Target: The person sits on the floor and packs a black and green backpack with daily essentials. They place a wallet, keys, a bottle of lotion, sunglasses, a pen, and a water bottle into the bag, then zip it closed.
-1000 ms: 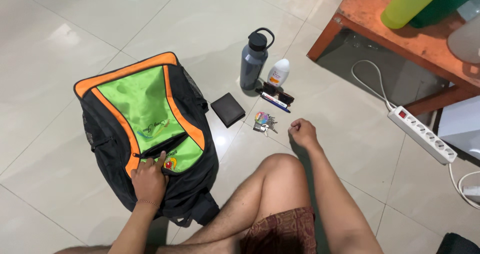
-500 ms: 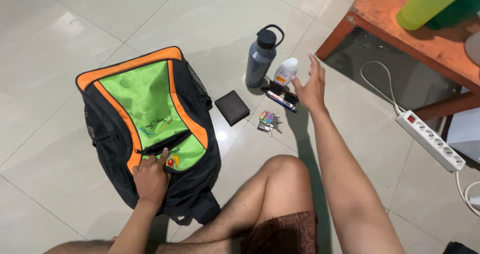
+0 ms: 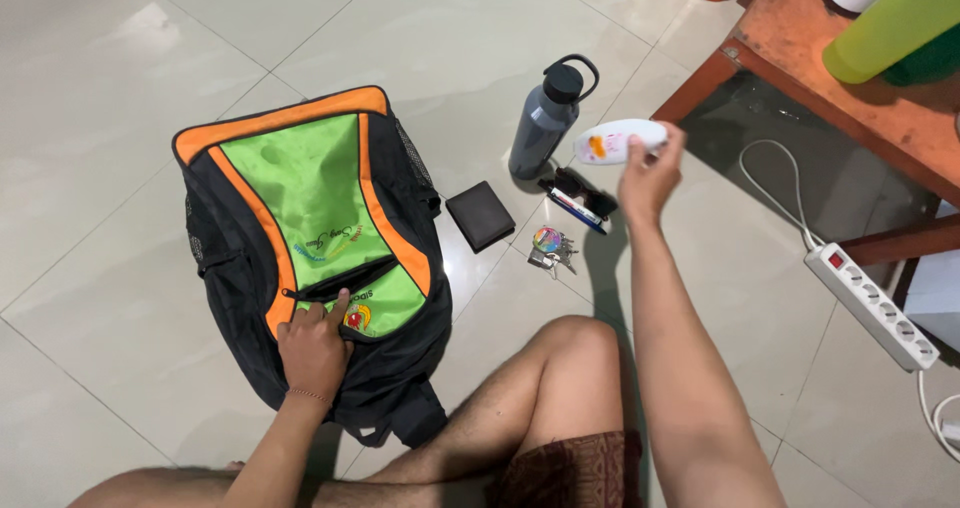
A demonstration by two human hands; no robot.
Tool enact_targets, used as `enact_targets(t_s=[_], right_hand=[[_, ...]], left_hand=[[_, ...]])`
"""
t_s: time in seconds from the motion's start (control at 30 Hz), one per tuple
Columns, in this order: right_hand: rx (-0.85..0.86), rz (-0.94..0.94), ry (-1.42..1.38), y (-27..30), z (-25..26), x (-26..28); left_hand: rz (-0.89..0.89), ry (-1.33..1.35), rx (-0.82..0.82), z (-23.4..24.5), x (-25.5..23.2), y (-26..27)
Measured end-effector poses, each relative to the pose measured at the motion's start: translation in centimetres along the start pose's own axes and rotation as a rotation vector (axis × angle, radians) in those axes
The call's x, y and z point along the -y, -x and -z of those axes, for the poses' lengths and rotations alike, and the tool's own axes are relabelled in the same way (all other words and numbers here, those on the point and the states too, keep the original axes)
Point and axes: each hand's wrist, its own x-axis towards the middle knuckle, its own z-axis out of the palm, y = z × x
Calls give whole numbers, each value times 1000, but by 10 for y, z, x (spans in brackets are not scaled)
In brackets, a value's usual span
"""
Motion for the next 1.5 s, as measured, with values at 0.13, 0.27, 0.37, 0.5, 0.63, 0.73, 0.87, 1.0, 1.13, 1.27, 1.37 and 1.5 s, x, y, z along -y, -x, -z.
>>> enact_targets(t_s=[0.13,0.27,0.37,0.5,0.63,0.73,0.87,1.0,1.13,1.27,1.37,1.5], right_hand=[[52,-246,-493,12,30,22],[230,-392,-468,32,48,47],[334,-373,-459,46,53,59],[403,-340,-446,56,53,68],[461,-343,-484,61,54,75],[523,-413,-557,66,53,79],[588,-450,-623,86,42,84],[725,-467,-609,129,23,93],[941,-557,-650,185,13,111],[1045,-590,-653,228,1,133],[978,-740,-649,242,-15,148],[810,-856,-671,250,-35,163]], left_hand=[[-24,-12,-9,-1,2,4],[-17,-22,-7,-2,2,3],[-10,-21,-12,-1,1,3],[-9,-7,-14,-2,2,4],[-3,-11,-8,-3,2,4],[-3,-9,-12,-5,3,4],[-9,-27,-22,-6,4,5],[-17,-30,-5,4,2,-2],[-11,196,-110,33,8,-23],[2,283,-284,80,12,-58],[-32,274,-404,119,12,-89],[-104,200,-469,163,11,-132]])
